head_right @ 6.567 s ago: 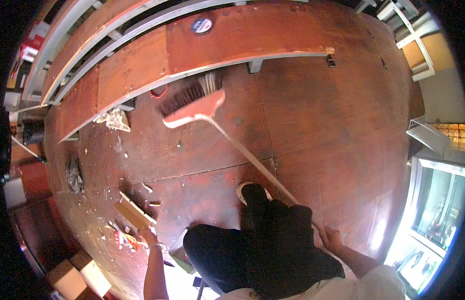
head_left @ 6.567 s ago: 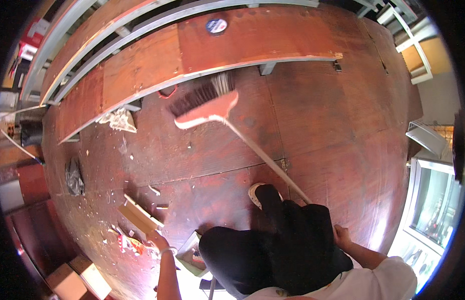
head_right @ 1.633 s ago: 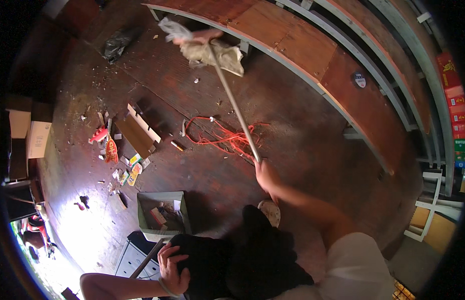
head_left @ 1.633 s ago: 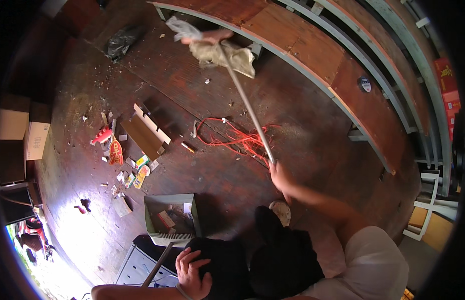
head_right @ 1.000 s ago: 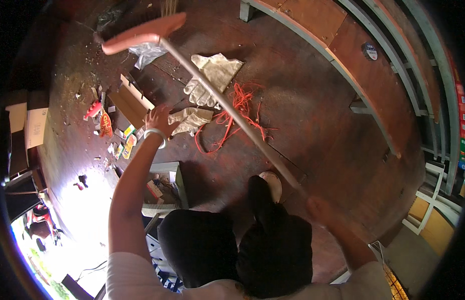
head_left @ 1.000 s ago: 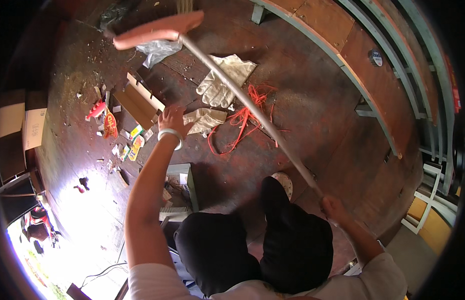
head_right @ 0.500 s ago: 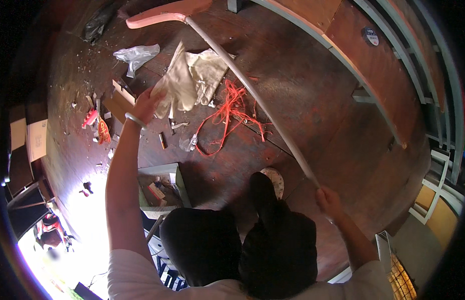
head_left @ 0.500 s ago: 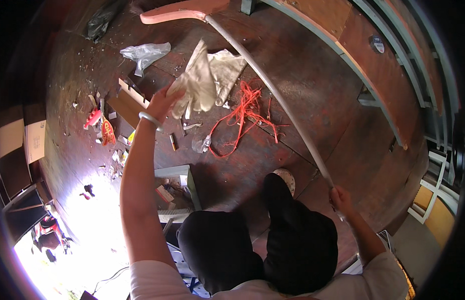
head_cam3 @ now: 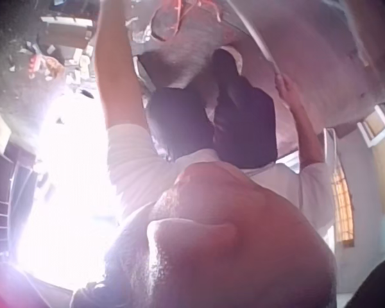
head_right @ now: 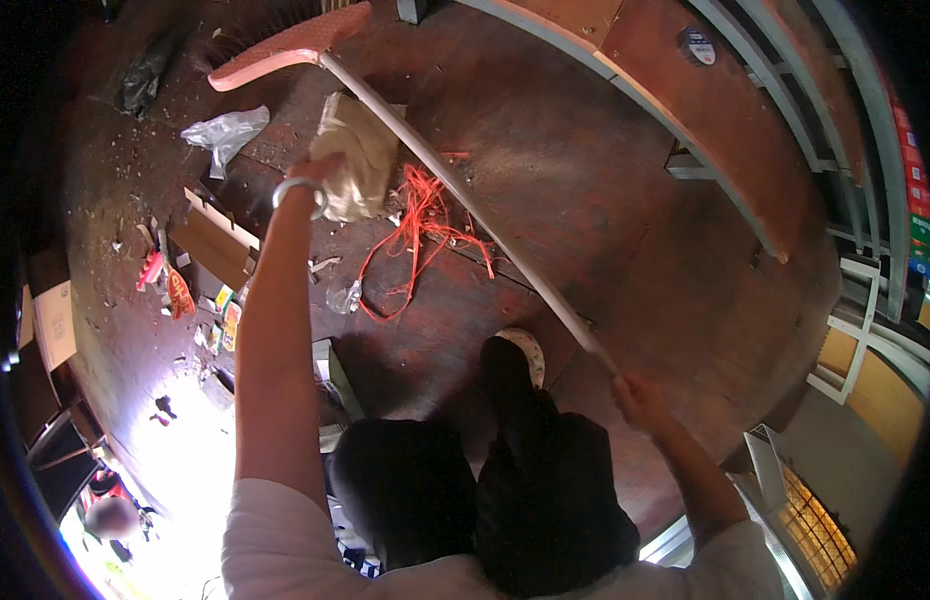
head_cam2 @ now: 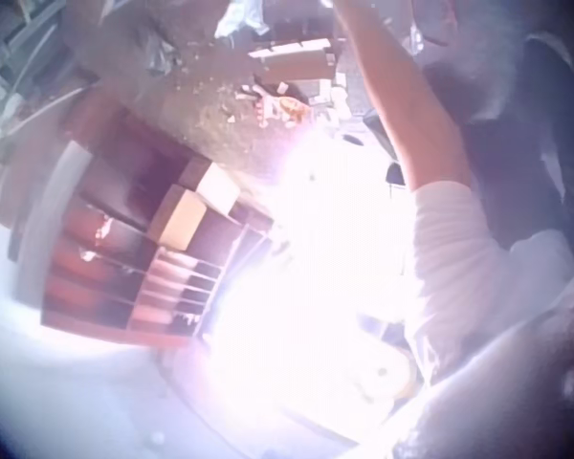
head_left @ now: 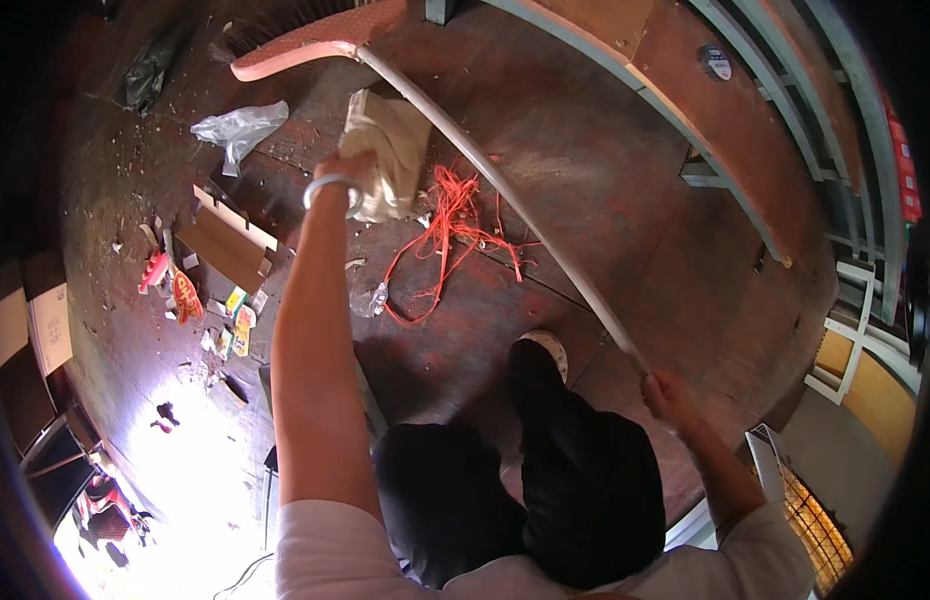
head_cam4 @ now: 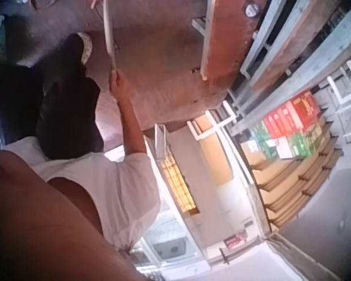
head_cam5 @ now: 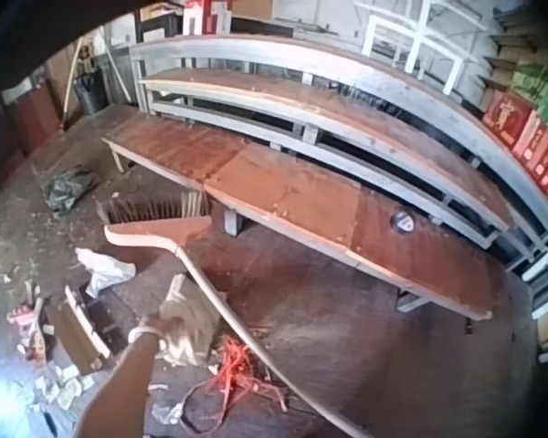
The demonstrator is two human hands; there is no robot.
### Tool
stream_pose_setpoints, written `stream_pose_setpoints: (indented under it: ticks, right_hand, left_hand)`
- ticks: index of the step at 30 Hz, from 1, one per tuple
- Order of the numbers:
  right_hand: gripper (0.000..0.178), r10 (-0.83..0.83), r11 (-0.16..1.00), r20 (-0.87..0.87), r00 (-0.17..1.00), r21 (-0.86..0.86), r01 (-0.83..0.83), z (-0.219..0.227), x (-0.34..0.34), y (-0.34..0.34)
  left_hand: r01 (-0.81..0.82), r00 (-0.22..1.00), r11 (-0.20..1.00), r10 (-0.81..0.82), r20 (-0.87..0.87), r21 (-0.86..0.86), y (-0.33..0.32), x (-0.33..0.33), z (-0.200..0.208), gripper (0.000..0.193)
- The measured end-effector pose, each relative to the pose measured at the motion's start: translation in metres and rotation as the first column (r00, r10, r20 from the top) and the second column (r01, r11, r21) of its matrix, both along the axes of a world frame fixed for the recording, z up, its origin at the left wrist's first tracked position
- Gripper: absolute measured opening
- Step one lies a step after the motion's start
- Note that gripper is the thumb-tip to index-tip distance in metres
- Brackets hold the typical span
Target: The person sweeps debris on a wooden floor using a broom and dustpan, gathering small pieces of paper and other trash into the dustpan. They also untangle a yellow extension cord and place it on a nearby table before continuing to sweep and collect debris.
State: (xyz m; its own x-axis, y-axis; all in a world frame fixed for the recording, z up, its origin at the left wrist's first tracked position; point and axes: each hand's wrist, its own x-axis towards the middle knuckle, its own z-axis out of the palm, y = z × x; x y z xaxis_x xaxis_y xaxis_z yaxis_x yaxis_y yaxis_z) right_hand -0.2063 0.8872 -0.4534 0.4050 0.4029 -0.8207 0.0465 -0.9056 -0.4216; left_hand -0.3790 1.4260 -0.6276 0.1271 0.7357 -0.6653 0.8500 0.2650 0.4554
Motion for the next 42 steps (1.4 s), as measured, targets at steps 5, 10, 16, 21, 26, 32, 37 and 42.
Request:
stream_pose_setpoints:
  ticks: [5,10,16,21,26,32,37,42]
  right_hand:
    - [0.030,0.121,0.992,0.003,0.993,0.020,-0.121,0.067,-0.003,-0.003]
    - [0.026,0.056,0.997,0.021,0.998,0.052,-0.057,0.212,-0.013,0.048]
    - [0.019,0.058,0.993,-0.050,0.997,0.103,-0.053,0.386,-0.008,0.071]
    - [0.030,-0.209,0.977,-0.230,0.951,-0.082,0.195,0.491,-0.013,0.066]
    - [0.025,-0.159,0.974,-0.098,0.982,-0.176,0.140,0.503,-0.010,0.101]
    - [0.016,-0.219,0.945,-0.515,0.828,-0.322,0.050,0.464,-0.109,0.162]
    - [0.012,-0.309,0.946,-0.723,0.618,-0.300,0.122,0.460,-0.190,0.237]
    - [0.017,-0.096,0.992,-0.706,0.701,-0.129,0.007,0.478,-0.211,0.265]
  left_hand:
    - [0.040,0.999,0.998,-0.041,0.017,0.046,0.018,-0.092,0.051,0.066]
    - [0.156,0.889,0.985,-0.171,-0.425,-0.069,0.018,-0.170,0.132,0.060]
    - [-0.046,0.935,0.999,0.043,-0.352,0.000,-0.012,-0.280,0.258,0.060]
    - [-0.624,0.782,0.777,0.621,-0.056,-0.089,-0.041,-0.305,0.408,0.053]
    - [-0.606,0.791,0.790,0.611,-0.030,0.093,-0.095,-0.340,0.512,0.051]
    - [-0.702,0.710,0.703,0.704,0.025,0.116,-0.162,-0.350,0.610,0.048]
    - [-0.822,0.562,0.563,0.778,0.282,0.084,-0.207,-0.387,0.623,0.045]
    - [-0.846,0.530,0.515,0.790,0.309,0.136,-0.210,-0.420,0.643,0.044]
